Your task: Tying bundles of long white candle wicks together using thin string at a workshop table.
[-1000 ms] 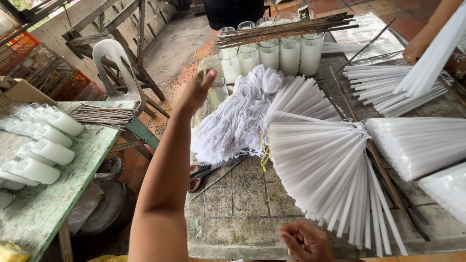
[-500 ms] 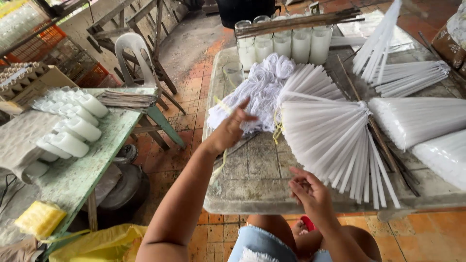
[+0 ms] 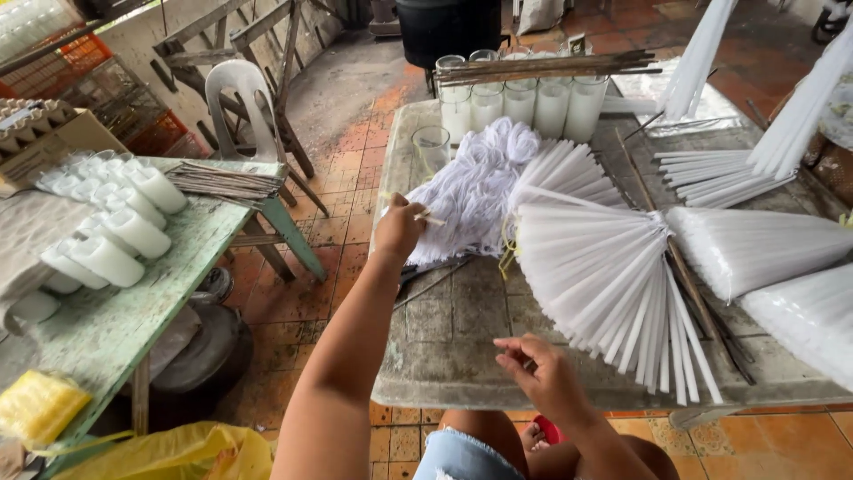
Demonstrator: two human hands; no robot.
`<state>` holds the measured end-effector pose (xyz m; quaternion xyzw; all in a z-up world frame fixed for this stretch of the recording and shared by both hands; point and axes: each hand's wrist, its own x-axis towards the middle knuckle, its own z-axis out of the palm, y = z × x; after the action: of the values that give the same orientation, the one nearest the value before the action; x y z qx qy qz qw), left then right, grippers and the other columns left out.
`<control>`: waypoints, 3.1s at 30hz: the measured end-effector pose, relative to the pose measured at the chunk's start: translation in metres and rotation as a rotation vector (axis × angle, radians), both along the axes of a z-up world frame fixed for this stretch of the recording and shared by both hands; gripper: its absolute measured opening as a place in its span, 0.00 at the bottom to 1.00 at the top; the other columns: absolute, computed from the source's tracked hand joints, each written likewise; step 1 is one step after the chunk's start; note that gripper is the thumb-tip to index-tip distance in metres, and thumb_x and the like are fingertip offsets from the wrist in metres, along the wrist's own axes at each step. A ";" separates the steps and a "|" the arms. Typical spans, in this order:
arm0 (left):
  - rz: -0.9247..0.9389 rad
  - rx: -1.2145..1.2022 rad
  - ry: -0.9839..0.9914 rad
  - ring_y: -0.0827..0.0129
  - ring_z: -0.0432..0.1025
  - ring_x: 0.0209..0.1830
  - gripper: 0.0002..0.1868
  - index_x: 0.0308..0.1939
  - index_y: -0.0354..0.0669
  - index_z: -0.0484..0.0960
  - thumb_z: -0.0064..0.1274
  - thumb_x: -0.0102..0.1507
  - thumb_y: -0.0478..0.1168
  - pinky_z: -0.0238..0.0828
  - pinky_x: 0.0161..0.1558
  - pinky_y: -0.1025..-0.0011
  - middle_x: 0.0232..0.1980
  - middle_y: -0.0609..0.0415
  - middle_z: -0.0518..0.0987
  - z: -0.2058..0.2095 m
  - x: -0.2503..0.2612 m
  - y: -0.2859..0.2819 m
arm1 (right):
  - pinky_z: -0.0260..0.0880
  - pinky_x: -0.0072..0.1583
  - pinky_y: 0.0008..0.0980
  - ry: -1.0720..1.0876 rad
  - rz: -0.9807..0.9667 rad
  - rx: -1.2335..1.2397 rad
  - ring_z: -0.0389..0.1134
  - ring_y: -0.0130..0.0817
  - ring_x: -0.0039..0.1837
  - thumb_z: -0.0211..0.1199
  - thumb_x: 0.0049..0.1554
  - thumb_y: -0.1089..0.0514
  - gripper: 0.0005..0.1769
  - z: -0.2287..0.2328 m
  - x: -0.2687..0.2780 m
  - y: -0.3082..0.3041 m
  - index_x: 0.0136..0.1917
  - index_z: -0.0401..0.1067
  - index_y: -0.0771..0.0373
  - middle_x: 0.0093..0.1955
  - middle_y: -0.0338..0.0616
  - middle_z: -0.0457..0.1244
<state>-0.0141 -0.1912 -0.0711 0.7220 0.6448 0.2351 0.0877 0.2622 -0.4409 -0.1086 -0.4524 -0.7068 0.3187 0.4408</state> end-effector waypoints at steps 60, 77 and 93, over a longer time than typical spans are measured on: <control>-0.638 -0.100 -0.426 0.47 0.80 0.36 0.07 0.42 0.45 0.83 0.62 0.63 0.42 0.75 0.36 0.57 0.34 0.46 0.82 0.046 0.059 -0.204 | 0.66 0.38 0.31 0.463 0.442 0.064 0.63 0.31 0.36 0.68 0.53 0.64 0.15 0.031 0.001 0.028 0.28 0.66 0.61 0.31 0.42 0.60; -0.324 0.009 -0.774 0.70 0.76 0.23 0.08 0.44 0.45 0.91 0.68 0.61 0.38 0.74 0.28 0.73 0.29 0.52 0.83 0.036 0.055 -0.186 | 0.80 0.39 0.31 1.012 0.028 -0.210 0.75 0.38 0.40 0.63 0.58 0.72 0.08 -0.023 -0.013 0.047 0.52 0.75 0.73 0.39 0.50 0.66; 0.130 0.123 0.156 0.83 0.51 0.20 0.21 0.21 0.51 0.70 0.45 0.71 0.33 0.52 0.19 0.82 0.25 0.67 0.70 0.138 0.026 0.148 | 0.83 0.37 0.31 0.662 0.094 -0.164 0.75 0.34 0.34 0.63 0.58 0.59 0.16 -0.040 -0.011 0.044 0.59 0.76 0.64 0.35 0.47 0.73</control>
<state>0.0115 -0.0429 0.0672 0.6987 0.6795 0.2227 -0.0226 0.2513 -0.3971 -0.1487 -0.3254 -0.5176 0.5237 0.5932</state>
